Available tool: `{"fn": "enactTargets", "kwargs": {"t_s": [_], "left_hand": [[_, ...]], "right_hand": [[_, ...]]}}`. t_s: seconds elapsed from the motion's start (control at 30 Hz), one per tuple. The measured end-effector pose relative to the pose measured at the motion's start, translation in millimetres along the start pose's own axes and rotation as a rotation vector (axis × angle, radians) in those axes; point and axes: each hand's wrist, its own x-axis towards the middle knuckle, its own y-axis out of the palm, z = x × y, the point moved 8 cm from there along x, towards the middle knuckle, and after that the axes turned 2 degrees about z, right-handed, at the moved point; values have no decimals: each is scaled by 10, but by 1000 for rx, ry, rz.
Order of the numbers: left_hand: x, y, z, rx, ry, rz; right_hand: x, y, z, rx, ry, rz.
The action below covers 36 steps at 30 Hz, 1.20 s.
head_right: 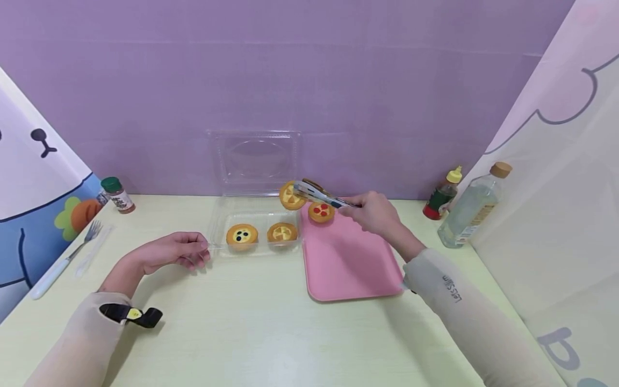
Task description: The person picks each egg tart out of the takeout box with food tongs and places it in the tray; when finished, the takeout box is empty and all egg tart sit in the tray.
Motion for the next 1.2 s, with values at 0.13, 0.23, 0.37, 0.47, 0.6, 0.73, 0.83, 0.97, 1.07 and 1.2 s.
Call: {"fn": "enactTargets", "kwargs": {"t_s": [0.13, 0.23, 0.37, 0.47, 0.6, 0.73, 0.83, 0.97, 1.07, 1.2], "left_hand": [[1, 7, 2, -5, -2, -1], [5, 8, -1, -6, -1, 2], [6, 1, 1, -1, 3, 5], [15, -4, 20, 1, -2, 3], [33, -4, 46, -4, -12, -2], [39, -5, 49, -6, -9, -3], [31, -7, 44, -4, -6, -3], [14, -1, 28, -5, -1, 1], [5, 2, 16, -1, 4, 6], [10, 3, 11, 2, 2, 4]], "right_hand": [[-52, -114, -57, -4, 8, -8], [-103, -203, -115, -25, 20, -16], [-177, -313, -198, -47, 27, -29], [-221, -374, -275, -52, 20, -35], [-264, -421, -401, -46, 32, -31], [-299, -463, -515, -56, 58, -35], [-321, -481, -585, -67, 66, -39], [-352, -482, -690, -63, 82, -34], [-368, -480, -772, -56, 89, -37], [-378, -471, -879, -41, 96, -44]]}}
